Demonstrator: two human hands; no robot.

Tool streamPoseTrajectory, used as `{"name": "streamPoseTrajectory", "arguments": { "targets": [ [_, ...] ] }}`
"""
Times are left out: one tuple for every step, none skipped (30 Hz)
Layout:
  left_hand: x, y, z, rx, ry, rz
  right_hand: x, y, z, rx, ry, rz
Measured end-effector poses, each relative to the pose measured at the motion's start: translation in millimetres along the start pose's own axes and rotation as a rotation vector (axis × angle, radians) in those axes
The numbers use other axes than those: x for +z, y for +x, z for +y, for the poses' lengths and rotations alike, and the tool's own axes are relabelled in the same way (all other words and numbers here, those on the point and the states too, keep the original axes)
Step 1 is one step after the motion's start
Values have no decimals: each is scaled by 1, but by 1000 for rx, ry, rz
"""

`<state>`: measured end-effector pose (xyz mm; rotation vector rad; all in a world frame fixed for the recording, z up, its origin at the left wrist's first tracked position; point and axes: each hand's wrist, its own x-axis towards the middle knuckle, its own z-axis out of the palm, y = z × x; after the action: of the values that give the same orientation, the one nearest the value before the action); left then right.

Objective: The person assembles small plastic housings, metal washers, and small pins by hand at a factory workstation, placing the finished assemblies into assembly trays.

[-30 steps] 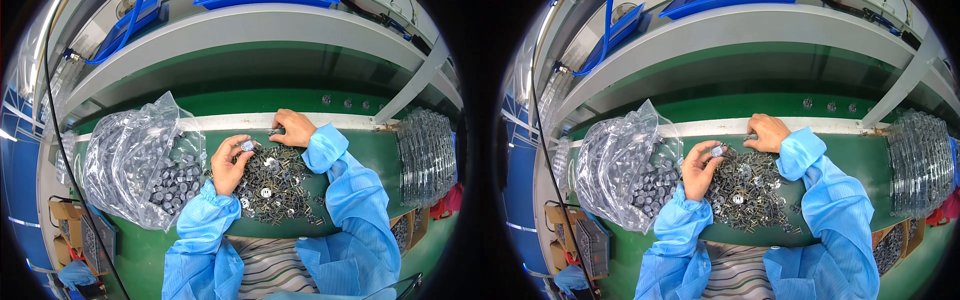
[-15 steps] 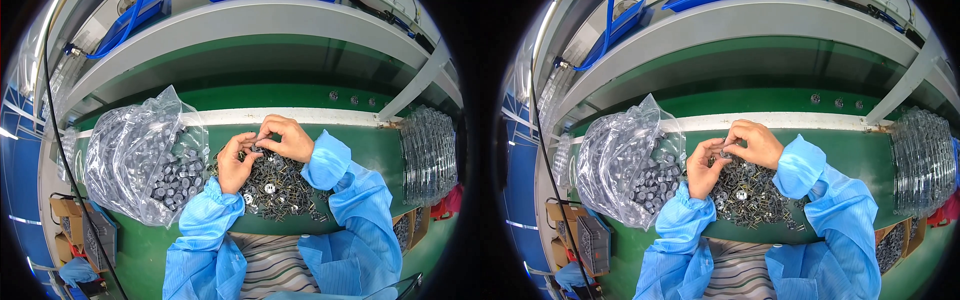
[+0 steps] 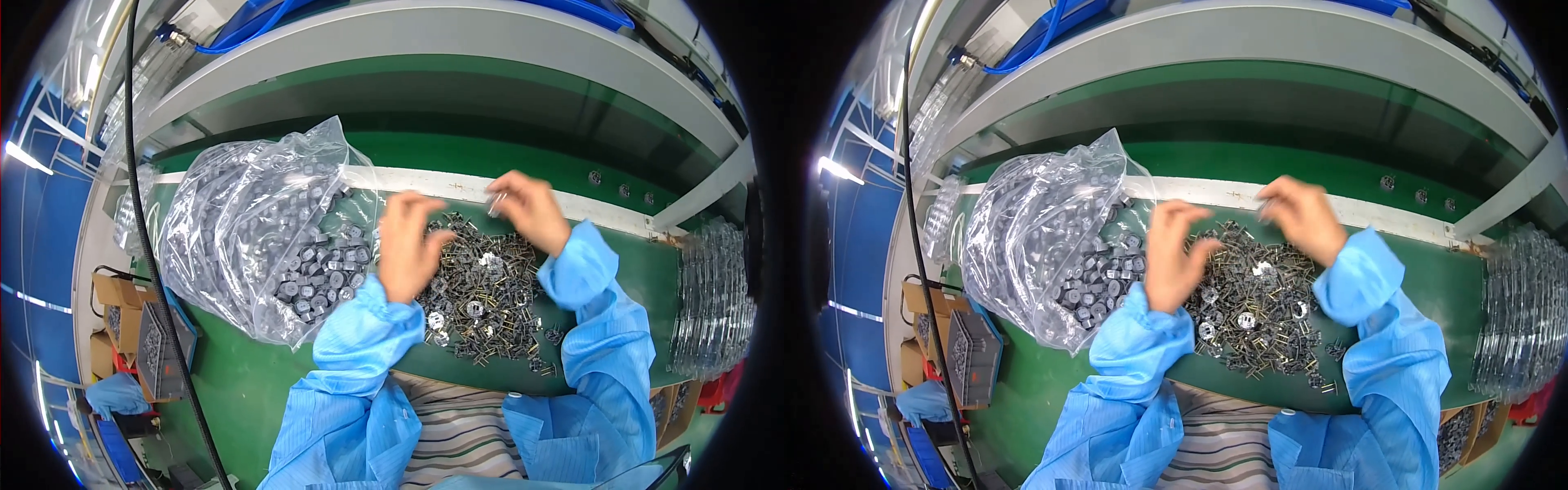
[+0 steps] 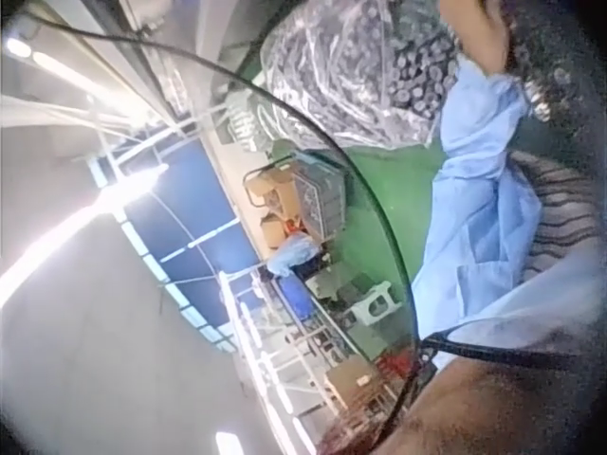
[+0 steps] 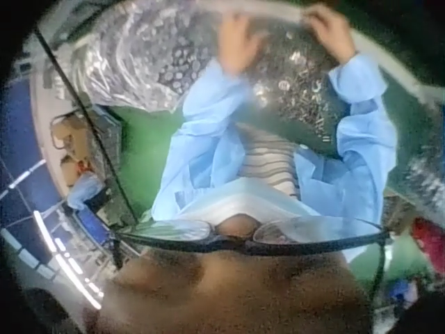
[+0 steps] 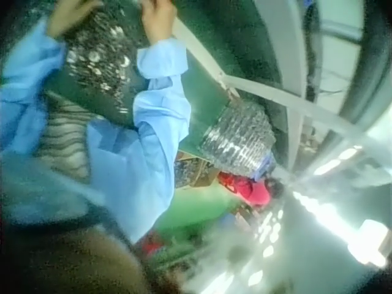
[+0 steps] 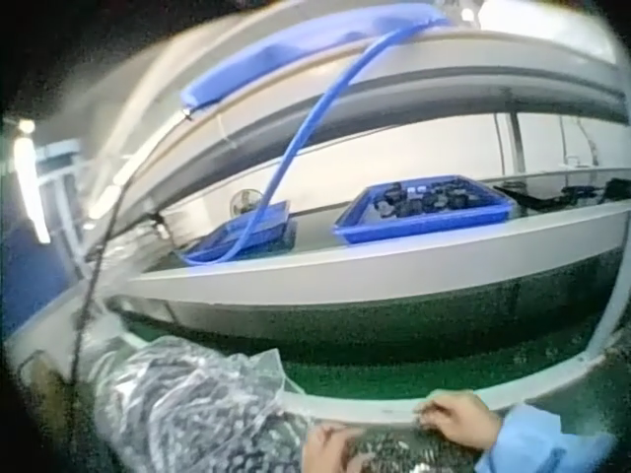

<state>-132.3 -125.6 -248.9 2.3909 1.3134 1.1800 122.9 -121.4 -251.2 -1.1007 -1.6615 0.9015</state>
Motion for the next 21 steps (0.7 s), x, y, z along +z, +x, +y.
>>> {"name": "streamPoseTrajectory", "arguments": {
  "targets": [
    [-6,-1,-11,-49,155,44,-18,10,12,-144,-343,163],
    [-14,-2,-23,-168,380,19,-33,15,24,0,-355,290],
    [-21,-2,-35,-302,591,-34,-49,19,37,-7,-658,388],
    [-24,-5,-44,-343,669,11,-62,18,47,-58,-790,395],
    [-27,-7,-53,-422,733,12,-72,15,56,-1,-925,403],
    [-30,-8,-61,-488,671,-63,-77,15,63,-93,-978,432],
    [-32,-9,-67,-583,593,-161,-81,15,66,-115,-1035,459],
    [-32,-10,-71,-530,679,-225,-83,14,66,-54,-1087,446],
    [-30,-11,-73,-481,684,-210,-79,13,63,-159,-1061,471],
    [-30,-11,-75,-468,689,-224,-74,13,59,-181,-1030,461],
    [-29,-11,-75,-453,696,-235,-66,15,53,-239,-991,463],
    [-29,-11,-75,-454,690,-236,-54,18,47,-153,-771,297],
    [-28,-11,-74,-451,684,-234,-41,20,40,-106,-544,147],
    [-28,-10,-73,-448,679,-228,-25,19,34,-111,-437,23],
    [-27,-10,-73,-442,662,-231,-9,17,30,-139,-324,-99],
    [-26,-9,-73,-439,645,-229,6,15,26,-130,-293,-165],
    [-25,-9,-74,-436,627,-226,19,13,23,-152,-247,-232],
    [-24,-9,-74,-393,586,-198,28,11,20,-175,-251,-259],
    [-23,-9,-75,-351,545,-168,37,10,19,-277,-310,-220],
    [-22,-9,-76,-321,500,-142,37,10,18,-186,-285,-262],
    [-21,-9,-77,-291,486,-124,38,10,17,-73,-253,-309]
  ]
}}
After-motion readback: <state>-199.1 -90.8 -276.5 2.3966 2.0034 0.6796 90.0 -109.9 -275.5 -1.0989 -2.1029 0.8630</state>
